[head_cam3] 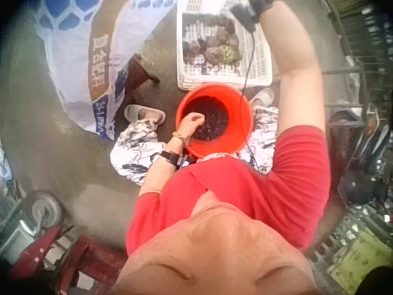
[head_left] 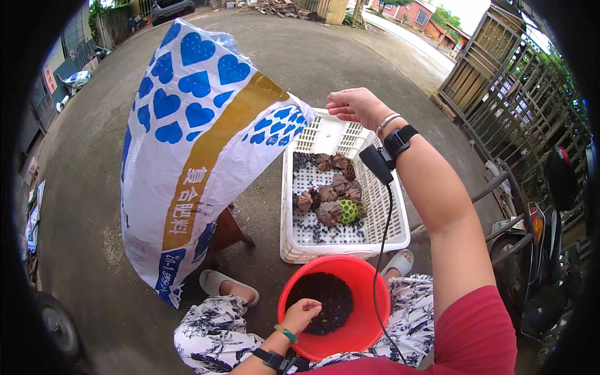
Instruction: The person picks up lotus pods, removes the seeds from them by hand, and drops the seeds into a red bucket.
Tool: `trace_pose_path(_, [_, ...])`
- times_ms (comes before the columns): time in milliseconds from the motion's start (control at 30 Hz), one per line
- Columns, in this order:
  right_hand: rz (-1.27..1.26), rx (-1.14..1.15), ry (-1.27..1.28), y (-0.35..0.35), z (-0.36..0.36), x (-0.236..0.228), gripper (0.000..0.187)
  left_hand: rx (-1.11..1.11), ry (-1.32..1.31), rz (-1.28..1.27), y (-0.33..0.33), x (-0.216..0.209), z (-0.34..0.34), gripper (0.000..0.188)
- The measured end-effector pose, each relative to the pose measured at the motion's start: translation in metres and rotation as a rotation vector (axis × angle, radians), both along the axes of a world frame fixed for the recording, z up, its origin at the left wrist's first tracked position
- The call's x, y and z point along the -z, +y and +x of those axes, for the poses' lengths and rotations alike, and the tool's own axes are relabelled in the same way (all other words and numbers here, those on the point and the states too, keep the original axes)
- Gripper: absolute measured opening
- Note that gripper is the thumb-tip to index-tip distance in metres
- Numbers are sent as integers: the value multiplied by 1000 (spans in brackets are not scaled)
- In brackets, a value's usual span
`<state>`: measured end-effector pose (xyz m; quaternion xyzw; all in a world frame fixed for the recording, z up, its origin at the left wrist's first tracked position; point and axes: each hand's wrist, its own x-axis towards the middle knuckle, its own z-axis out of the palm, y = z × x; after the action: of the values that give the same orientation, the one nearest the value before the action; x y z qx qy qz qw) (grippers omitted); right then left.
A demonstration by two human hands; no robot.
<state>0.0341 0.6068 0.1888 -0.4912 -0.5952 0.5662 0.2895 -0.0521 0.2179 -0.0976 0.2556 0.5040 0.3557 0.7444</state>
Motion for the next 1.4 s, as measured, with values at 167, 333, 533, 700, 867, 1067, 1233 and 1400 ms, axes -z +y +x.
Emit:
trace_pose_path(167, [-213, 22, -241, 120, 90, 217, 22, -34, -46, -61, 84, 50, 24, 19])
trace_pose_path(333, [-378, -87, -485, 211, 137, 421, 17, 10, -22, -179, 172, 126, 27, 20])
trace_pose_path(533, [-72, -505, -1032, 288, 139, 584, 19, 5, -36, -248, 239, 209, 33, 21])
trace_pose_path(700, [-121, -446, -1138, 340, 149, 689, 35, -5, -52, -213, 275, 264, 37, 19])
trace_pose_path(867, [-71, -353, -1170, 365, 151, 730, 48, -24, -72, -206, 295, 291, 41, 19])
trace_pose_path(1067, [-191, -484, -1040, 325, 147, 690, 56, -16, -36, -197, 265, 262, 41, 21])
trace_pose_path(1233, [126, -381, -978, 246, 140, 572, 36, 139, -29, -223, 222, 201, 30, 24])
trace_pose_path(1400, [617, -202, -696, 107, 127, 417, 21, 131, 43, -105, 144, 125, 18, 24])
